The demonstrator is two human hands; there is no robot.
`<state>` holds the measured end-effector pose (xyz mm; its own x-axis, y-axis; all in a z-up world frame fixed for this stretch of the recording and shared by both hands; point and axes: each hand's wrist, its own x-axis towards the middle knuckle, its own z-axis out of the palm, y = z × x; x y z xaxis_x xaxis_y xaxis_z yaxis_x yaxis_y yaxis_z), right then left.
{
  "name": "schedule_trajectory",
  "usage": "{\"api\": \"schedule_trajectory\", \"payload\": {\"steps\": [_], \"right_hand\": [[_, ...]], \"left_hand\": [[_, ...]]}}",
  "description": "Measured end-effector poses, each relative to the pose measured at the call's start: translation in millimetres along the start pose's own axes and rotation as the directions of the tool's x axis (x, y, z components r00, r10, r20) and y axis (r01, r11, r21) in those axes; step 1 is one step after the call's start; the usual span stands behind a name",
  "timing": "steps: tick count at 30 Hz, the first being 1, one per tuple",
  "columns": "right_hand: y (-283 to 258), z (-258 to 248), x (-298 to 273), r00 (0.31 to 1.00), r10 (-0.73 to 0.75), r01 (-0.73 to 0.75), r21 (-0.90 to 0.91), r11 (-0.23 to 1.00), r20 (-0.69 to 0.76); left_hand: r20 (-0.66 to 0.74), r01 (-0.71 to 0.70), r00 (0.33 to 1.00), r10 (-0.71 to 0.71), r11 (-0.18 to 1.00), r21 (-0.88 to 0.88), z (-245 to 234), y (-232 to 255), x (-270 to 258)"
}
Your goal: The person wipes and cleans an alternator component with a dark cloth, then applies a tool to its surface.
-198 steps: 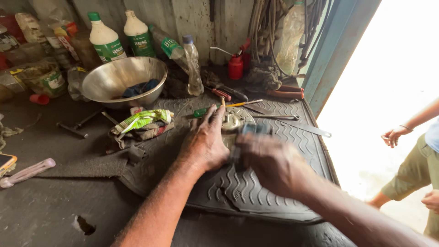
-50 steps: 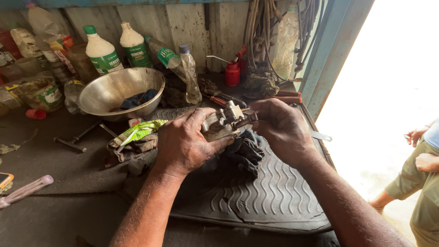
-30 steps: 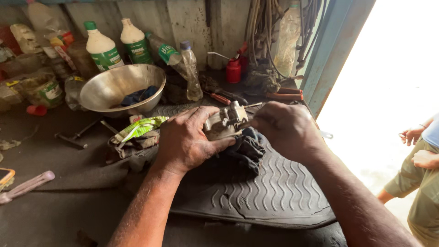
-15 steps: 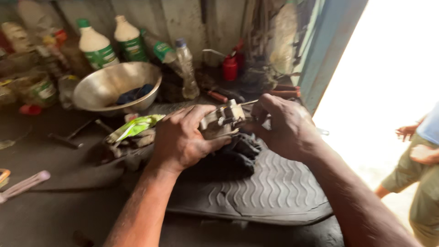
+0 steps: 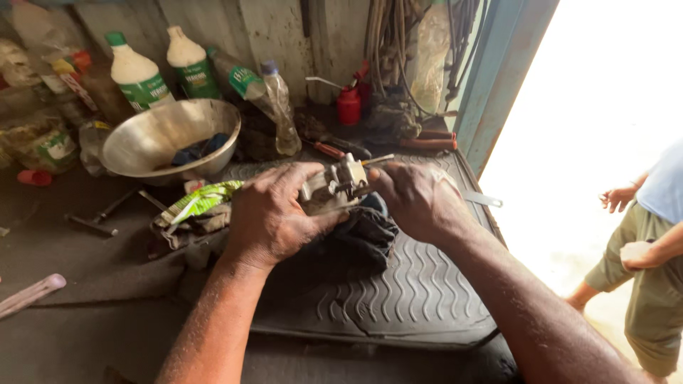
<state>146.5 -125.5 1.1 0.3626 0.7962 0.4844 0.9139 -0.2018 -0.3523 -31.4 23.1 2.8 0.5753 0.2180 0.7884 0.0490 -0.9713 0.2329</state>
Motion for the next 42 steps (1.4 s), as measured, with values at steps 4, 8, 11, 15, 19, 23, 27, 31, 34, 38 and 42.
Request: {"api": "schedule_trajectory", "payload": {"steps": [4, 8, 11, 15, 19, 23, 27, 31, 34, 38, 42], "right_hand": [[2, -8, -2, 0.966, -0.251, 0.253, 0.026, 0.967, -0.06], [-5, 1, 2, 0.995, 0.073, -0.07, -0.057, 0.996, 0.062], [-1, 7, 7, 0.863, 0.404, -0.397, -0.09, 0.914, 0.304], [-1, 39, -11, 0.951, -0.282, 0.271, 0.094, 0.958, 0.125], [-9, 34, -1, 0.917, -0.103, 0.055, 0.135, 0.989, 0.384], [-23, -11, 1, 0.992, -0.028, 0.084, 0.493, 0.866, -0.12], [-43, 2, 19, 0.706, -0.677, 0.652, -0.182, 0.736, -0.209], [-36, -3, 39, 0.667, -0.737, 0.734, -0.07, 0.675, -0.112], [-27, 0, 43, 0.76, -0.645, 0.646, -0.011, 0.763, -0.077], [-10, 19, 30, 0.97, -0.099, 0.216, 0.598, 0.772, -0.222], [29, 21, 26, 0.809, 0.522, 0.143, 0.952, 0.27, -0.269]], "left_hand": [[-0.015, -0.039, 0.999, 0.039, 0.999, 0.003, -2, -5, -3], [0.005, -0.003, 1.0, 0.003, 0.999, -0.039, 0, -8, -2], [0.017, 0.081, 0.997, -0.081, 0.997, 0.005, 2, -14, -2], [-0.109, 0.093, 0.99, -0.091, 0.996, 0.015, 2, -20, -2], [-0.061, 0.199, 0.978, -0.198, 0.98, 0.02, 1, -24, 5], [0.005, 0.237, 0.972, -0.237, 0.971, -0.038, 1, -28, 4], [0.101, 0.149, 0.983, -0.155, 0.986, 0.07, 12, -35, 2], [0.126, 0.089, 0.985, -0.114, 0.978, 0.188, 17, -44, -4], [0.009, -0.036, 0.999, 0.036, 0.998, 0.056, 15, -44, -2], [0.147, 0.102, 0.984, -0.102, 0.995, 0.005, 11, -36, 3], [-0.004, 0.258, 0.966, -0.258, 0.966, 0.014, 1, -28, -3]]}}
